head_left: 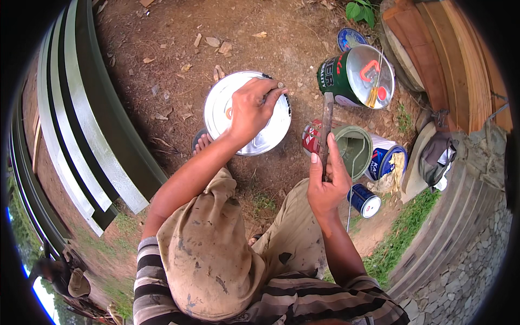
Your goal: The person uses a metal putty knife to pry open the lid of a white plastic bucket and then uses the tool to stir paint in a green metal can.
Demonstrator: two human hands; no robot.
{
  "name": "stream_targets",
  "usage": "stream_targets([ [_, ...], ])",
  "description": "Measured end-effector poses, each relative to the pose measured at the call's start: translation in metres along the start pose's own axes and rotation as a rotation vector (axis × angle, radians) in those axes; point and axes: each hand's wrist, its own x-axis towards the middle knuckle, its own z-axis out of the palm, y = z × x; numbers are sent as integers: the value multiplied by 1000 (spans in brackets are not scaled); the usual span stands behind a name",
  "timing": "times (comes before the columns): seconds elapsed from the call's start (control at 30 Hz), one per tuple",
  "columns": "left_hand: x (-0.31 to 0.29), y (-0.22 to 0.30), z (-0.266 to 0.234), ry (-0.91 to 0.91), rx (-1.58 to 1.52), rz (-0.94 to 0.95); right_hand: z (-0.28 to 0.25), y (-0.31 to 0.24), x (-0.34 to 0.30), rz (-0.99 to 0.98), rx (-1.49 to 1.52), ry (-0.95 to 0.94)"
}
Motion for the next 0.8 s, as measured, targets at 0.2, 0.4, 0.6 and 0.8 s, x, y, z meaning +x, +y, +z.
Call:
stream_targets([
  [0.2, 0, -1, 1, -11, 20, 54, 0, 0, 0, -20, -2, -9],
  [0.4, -1, -6, 5, -7, 14, 113, 0, -4, 5, -102, -21, -2],
  [0.6, -1, -5, 6, -62, 143, 194, -3, -18, 24, -301, -67, 47],
  [0.8, -4, -10, 7, -94, 170, 222, -9, -32, 37, -393, -50, 119],
])
